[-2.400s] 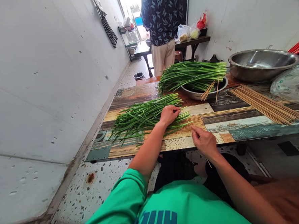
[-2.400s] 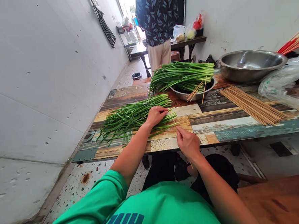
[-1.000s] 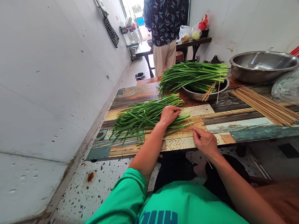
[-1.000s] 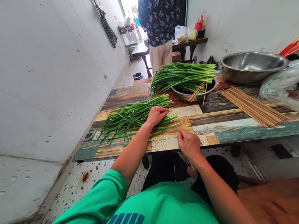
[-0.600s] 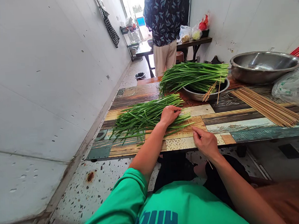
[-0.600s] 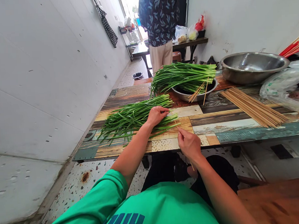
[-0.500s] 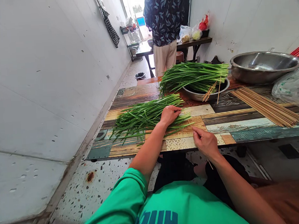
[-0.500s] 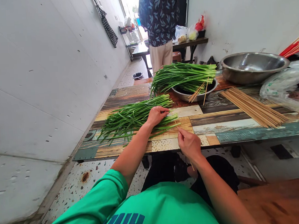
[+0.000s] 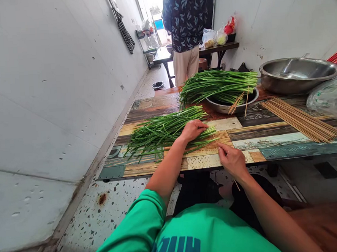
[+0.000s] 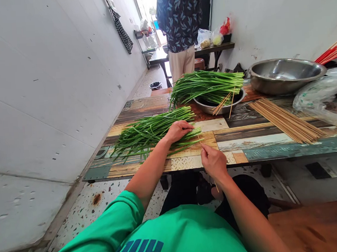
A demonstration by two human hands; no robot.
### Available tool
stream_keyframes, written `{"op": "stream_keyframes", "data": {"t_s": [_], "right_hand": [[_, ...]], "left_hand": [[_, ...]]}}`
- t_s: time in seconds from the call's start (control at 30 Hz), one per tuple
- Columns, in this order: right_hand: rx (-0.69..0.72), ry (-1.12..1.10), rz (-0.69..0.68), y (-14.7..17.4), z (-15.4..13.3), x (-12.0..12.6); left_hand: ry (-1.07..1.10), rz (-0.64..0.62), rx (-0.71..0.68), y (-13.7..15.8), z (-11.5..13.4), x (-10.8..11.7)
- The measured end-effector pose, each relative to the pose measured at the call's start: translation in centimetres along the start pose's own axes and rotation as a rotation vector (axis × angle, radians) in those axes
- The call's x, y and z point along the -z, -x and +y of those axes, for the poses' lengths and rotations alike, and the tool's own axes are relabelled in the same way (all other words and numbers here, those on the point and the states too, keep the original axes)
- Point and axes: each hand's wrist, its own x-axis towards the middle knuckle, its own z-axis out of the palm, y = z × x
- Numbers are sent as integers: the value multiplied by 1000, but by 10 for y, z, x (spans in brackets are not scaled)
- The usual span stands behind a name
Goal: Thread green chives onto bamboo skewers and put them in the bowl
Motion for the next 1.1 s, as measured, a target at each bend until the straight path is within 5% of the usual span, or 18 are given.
{"op": "stream_keyframes", "data": {"t_s": [0.13,0.27,0.4,0.7,1.1], "right_hand": [[7,5,4,0,-1,0],[19,23,12,0,-2,0],[22,53,8,0,-2,1],[10,46,-24,0,-3,4],[6,36,2,0,-1,0]], "left_hand": [[-18,-87,-70,1,-2,9],[-291,136,189,2,0,9],[-425,132,333,4,4,6],[-459,160,302,4,6,7],[-156,52,232,1,17,1]]}}
